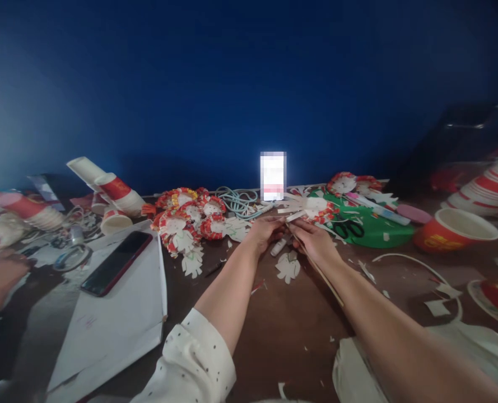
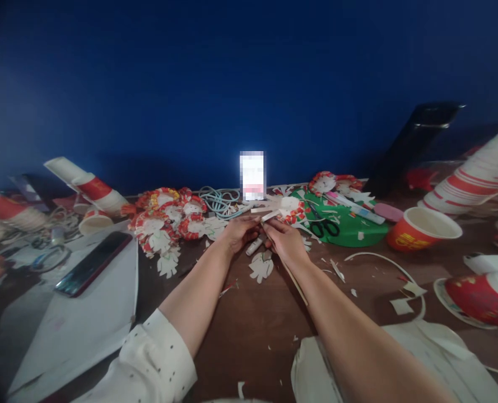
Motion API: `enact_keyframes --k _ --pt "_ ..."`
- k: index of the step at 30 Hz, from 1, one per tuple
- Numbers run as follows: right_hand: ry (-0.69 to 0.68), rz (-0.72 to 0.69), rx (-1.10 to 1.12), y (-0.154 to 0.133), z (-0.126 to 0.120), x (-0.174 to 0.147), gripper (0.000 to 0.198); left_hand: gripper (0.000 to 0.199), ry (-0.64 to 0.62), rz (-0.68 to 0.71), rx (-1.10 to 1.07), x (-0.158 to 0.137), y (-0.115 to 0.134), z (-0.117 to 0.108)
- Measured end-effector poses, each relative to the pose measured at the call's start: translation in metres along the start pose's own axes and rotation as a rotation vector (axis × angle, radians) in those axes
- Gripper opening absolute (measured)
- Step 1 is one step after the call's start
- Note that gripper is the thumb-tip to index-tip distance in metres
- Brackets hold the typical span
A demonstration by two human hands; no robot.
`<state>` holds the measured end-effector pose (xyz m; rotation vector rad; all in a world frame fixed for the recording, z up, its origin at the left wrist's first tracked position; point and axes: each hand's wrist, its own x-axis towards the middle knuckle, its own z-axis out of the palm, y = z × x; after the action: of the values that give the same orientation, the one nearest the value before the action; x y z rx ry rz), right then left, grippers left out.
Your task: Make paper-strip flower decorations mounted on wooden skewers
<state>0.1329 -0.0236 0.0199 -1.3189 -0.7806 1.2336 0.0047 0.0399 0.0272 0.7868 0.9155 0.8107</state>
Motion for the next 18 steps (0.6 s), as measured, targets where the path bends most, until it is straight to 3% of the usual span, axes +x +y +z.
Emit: enact_keyframes --k 10,18 --pt "0.033 -0.024 -0.12 0.0073 -0.003 0.0042 0.052 0.019 0.026 -0.009 -0.017 0.0034 -0.0033 -0.0016" --pt "0.053 -0.063 -0.213 0.0049 -0.0019 0.0 0.049 0.022 -0.026 -0.016 -0.037 0.0062 -0.0055 -0.0044"
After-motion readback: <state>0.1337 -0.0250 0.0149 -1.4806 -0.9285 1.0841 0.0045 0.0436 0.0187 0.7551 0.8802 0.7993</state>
